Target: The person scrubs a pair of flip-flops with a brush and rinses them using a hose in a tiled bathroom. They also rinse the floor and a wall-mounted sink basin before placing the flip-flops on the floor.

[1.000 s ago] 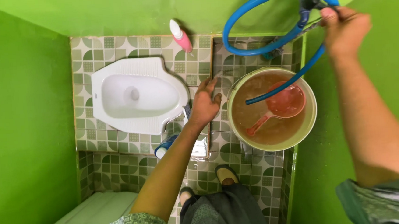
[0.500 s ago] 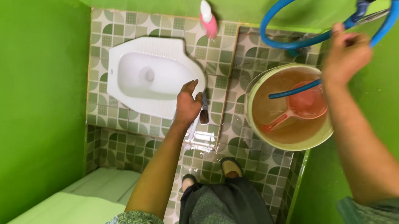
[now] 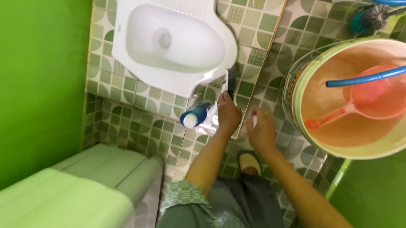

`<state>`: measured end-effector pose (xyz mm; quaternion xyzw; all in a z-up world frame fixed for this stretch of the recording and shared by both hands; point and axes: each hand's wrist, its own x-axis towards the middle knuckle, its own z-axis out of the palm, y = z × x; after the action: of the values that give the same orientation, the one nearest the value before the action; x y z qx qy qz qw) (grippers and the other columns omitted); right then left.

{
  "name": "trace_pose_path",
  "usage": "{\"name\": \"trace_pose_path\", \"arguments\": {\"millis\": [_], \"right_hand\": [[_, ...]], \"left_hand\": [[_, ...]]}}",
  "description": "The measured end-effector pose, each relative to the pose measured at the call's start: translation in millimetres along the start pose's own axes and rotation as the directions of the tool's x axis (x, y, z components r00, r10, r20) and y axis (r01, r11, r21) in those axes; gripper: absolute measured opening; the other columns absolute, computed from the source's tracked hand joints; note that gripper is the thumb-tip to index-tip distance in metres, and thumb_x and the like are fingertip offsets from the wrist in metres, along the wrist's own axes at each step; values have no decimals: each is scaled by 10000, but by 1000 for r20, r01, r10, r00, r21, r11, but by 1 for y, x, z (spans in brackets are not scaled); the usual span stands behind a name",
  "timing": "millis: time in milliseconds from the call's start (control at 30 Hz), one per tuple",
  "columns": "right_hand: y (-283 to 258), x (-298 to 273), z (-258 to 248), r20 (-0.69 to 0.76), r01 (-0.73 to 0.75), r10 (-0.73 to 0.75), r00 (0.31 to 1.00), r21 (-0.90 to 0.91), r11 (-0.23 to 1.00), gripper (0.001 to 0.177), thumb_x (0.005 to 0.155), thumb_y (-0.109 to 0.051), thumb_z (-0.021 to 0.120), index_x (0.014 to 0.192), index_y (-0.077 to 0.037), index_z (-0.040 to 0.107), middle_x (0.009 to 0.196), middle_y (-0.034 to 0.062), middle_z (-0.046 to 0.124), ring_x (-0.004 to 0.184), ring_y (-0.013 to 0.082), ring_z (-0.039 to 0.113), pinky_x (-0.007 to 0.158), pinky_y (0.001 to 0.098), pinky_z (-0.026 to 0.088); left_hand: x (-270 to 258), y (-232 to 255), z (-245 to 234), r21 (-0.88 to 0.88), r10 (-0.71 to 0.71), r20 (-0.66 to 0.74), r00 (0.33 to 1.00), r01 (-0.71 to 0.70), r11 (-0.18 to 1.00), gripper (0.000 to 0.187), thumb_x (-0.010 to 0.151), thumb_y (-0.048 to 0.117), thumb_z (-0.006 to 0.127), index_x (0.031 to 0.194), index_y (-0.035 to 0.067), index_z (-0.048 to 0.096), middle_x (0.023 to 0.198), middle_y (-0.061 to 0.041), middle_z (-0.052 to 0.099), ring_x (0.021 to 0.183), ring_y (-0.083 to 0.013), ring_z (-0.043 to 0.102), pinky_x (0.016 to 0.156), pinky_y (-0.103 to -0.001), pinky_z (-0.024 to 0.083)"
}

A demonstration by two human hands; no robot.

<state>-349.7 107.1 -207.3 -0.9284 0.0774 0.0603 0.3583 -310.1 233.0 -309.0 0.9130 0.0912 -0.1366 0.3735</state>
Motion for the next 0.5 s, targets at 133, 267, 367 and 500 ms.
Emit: {"name": "trace_pose_path", "arguments": {"millis": [133,267,367,500], "right_hand": [[11,-27,5,-8,217,-217,976,-56,975,377,912,-105,689,1269,-9,615,1199,230,616,1180,403,555,999,474,485],[23,-33,1,70,220,-222,972,32,975,339,902,-58,672,1229,3,609,1174,196,625,1158,392,582,968,460,506],[32,-34,-1,53,246,-247,968,10,969,322,906,-42,673,1219,2,615,1178,198,623,1159,391,584,962,456,511],[35,-28,-4,-62,268,-271,961,-53,962,328,905,7,630,1231,29,605,1202,240,602,1177,416,564,988,470,502]], "left_hand": [[32,-31,58,200,-115,-170,979,149,968,969,727,224,818,1426,-118,240,1397,-368,390,1289,-545,459,1067,-517,361],[49,-63,96,282,-318,-214,924,370,885,895,730,301,825,1430,-3,357,1345,-252,525,1262,-462,504,1088,-557,351],[48,-85,121,245,-322,-238,916,378,893,682,859,184,762,1425,38,410,1286,-204,579,1196,-404,549,1076,-515,402],[46,-25,73,-58,-70,-357,931,53,997,618,815,114,796,1311,-41,460,1256,-279,529,1184,-456,505,1014,-536,404]]}}
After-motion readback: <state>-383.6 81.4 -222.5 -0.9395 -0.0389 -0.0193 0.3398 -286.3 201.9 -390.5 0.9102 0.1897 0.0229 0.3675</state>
